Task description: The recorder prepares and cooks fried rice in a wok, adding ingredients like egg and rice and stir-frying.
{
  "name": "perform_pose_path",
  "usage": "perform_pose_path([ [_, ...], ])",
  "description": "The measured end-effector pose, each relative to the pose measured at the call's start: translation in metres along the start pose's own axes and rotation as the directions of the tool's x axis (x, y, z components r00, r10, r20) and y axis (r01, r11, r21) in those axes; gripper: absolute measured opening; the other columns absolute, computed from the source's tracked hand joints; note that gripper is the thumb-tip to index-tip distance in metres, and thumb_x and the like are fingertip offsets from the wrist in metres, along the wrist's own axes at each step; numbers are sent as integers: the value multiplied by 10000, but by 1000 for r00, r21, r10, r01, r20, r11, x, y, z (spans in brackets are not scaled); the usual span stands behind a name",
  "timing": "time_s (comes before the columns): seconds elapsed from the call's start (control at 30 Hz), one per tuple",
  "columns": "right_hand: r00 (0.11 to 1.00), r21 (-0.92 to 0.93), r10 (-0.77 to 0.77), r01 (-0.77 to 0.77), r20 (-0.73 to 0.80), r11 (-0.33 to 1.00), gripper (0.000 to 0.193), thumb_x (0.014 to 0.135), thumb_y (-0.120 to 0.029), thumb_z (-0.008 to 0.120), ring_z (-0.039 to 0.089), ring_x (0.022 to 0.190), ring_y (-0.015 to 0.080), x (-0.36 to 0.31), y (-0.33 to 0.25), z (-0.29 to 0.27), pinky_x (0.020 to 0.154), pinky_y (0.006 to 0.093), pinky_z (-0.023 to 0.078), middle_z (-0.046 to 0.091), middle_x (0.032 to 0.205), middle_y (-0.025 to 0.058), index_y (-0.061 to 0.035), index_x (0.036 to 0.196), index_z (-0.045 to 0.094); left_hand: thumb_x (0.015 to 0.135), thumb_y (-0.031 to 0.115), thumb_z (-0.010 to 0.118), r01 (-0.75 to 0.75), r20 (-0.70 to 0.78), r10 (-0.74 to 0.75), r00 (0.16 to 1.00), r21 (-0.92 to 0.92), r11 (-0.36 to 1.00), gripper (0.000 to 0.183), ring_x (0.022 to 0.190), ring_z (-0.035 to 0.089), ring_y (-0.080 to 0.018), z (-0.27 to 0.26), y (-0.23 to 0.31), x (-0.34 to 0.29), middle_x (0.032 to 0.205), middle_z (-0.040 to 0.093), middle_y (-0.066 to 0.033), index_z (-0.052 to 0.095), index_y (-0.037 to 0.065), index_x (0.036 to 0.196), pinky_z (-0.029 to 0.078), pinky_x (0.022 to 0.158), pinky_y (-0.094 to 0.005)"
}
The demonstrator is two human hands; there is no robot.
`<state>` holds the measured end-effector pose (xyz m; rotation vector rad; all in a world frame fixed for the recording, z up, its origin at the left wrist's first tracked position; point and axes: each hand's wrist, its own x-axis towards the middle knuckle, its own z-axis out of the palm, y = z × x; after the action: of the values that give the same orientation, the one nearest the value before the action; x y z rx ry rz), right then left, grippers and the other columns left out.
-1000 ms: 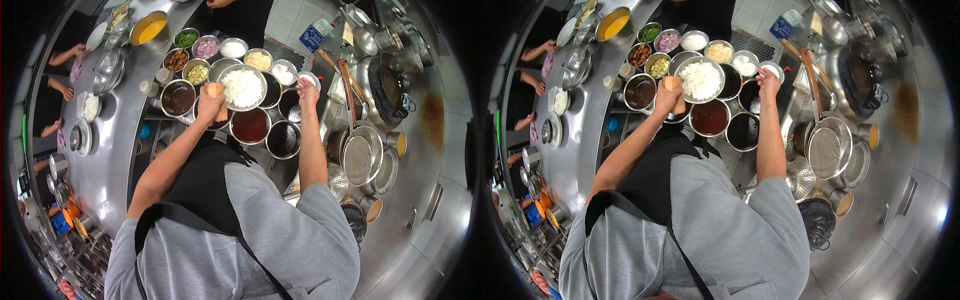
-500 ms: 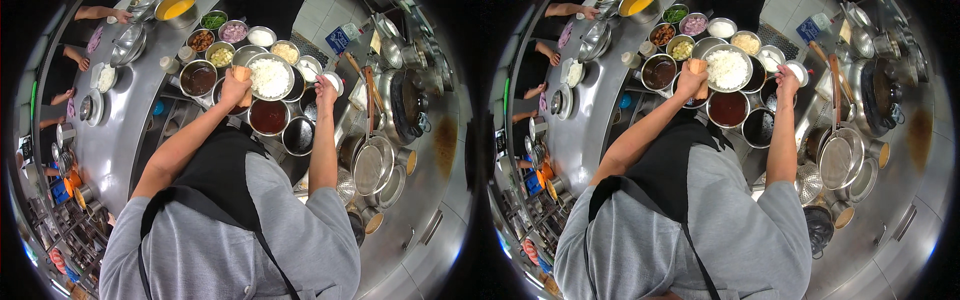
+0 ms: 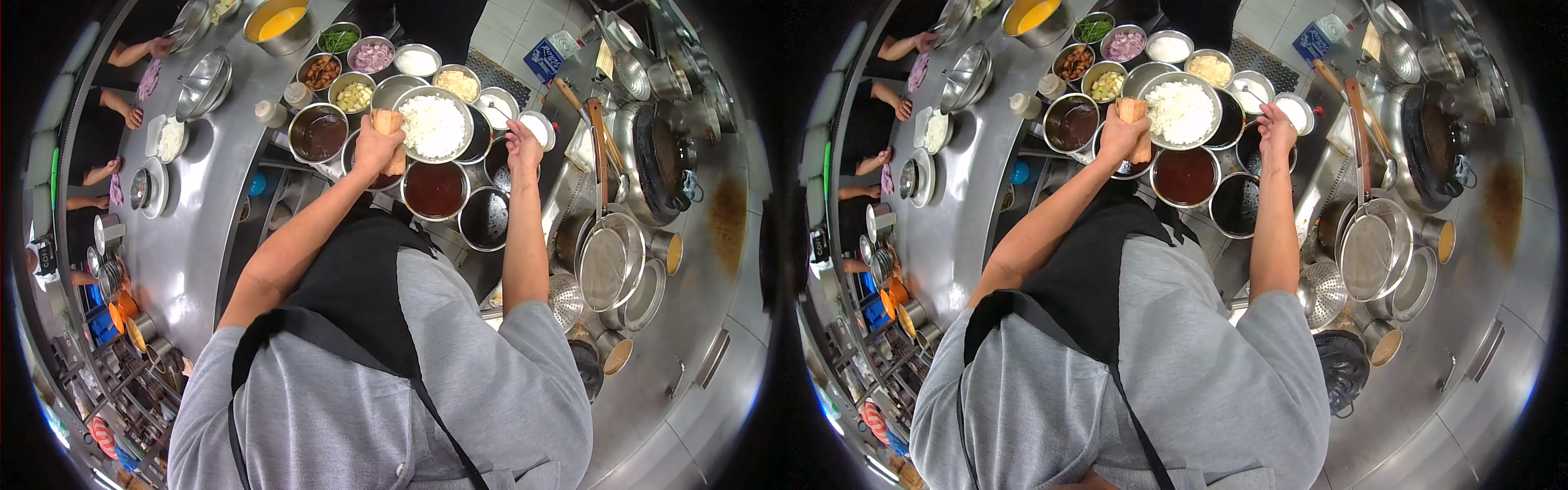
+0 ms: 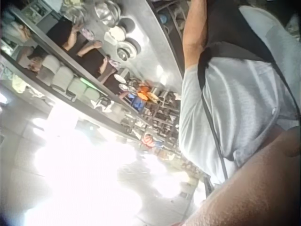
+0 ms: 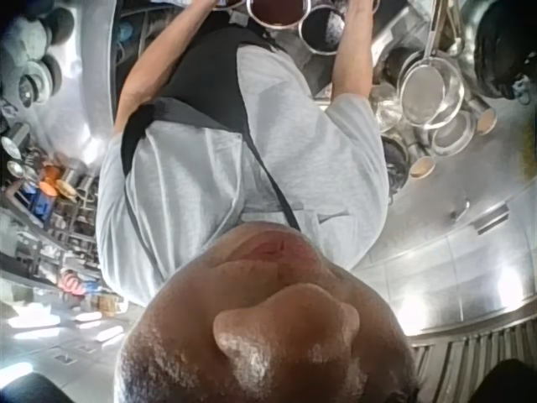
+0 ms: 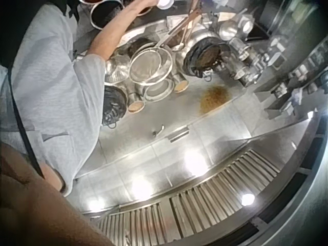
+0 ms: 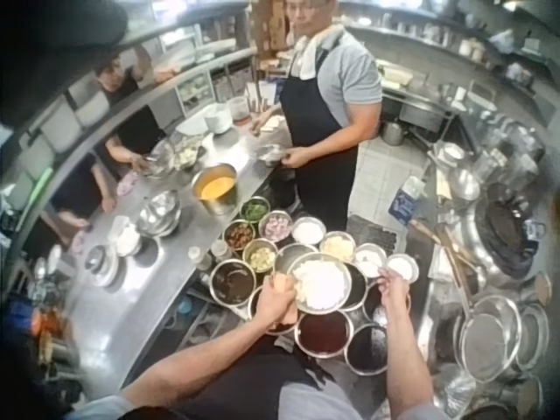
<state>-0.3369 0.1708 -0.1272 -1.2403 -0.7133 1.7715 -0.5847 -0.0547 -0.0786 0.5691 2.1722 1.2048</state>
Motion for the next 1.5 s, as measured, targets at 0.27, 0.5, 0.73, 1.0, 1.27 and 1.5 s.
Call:
perform_pose_path([
  [0.27, 1000, 10, 6, -6, -13, 1000, 284, 961, -138, 470, 586, 623, 165, -11, -6, -11, 529, 249, 404, 696, 1027, 164, 28, 1164, 579, 688, 239, 766, 2, 6, -2, 1000, -21, 1000, 610, 902, 634, -264, 0, 1, -2, 1021, 614, -169, 451, -22, 1140, 506, 815, -358],
  [0.5, 1000, -70, -23, 22, -6, 997, 287, 959, -139, 480, 591, 630, 167, -11, -4, 1, 514, 246, 415, 693, 1029, 170, 35, 1168, 570, 688, 262, 766, 17, 15, -17, 1000, -34, 999, 620, 909, 637, -278, -4, 11, -8, 1024, 617, -177, 451, -18, 1142, 506, 816, -367],
  [0.73, 999, 56, 28, -27, -20, 998, 282, 935, -109, 498, 593, 632, 182, -5, 7, -6, 521, 266, 407, 685, 1006, 175, 38, 1163, 575, 688, 313, 735, 10, 30, -9, 1000, -5, 1000, 669, 975, 639, -375, -3, 11, -8, 1080, 625, -264, 427, -3, 1190, 493, 856, -423],
  [1.0, 997, 64, 62, -60, -37, 996, 283, 949, -132, 478, 562, 659, 144, -19, -5, -11, 576, 251, 399, 700, 1058, 129, -7, 1173, 596, 693, 307, 743, 20, 19, -20, 1000, -21, 1000, 668, 972, 642, -364, -2, 8, -8, 1067, 628, -251, 423, 2, 1194, 497, 855, -420],
  [1.27, 998, -45, -5, 2, -56, 999, 275, 938, -138, 532, 598, 633, 165, -15, -2, 0, 509, 249, 427, 692, 1029, 162, 21, 1157, 580, 700, 275, 755, 46, 31, -44, 999, -85, 995, 648, 978, 642, -328, 0, 14, -16, 1089, 619, -215, 422, 17, 1193, 500, 850, -400],
  [1.5, 999, 21, 19, -19, -34, 1000, 271, 948, -111, 479, 599, 610, 166, -9, 7, -1, 489, 253, 413, 689, 991, 165, 40, 1156, 565, 696, 256, 765, 50, 35, -45, 998, -167, 985, 634, 950, 638, -292, 5, 10, -16, 1064, 611, -183, 426, 19, 1178, 506, 832, -384],
])
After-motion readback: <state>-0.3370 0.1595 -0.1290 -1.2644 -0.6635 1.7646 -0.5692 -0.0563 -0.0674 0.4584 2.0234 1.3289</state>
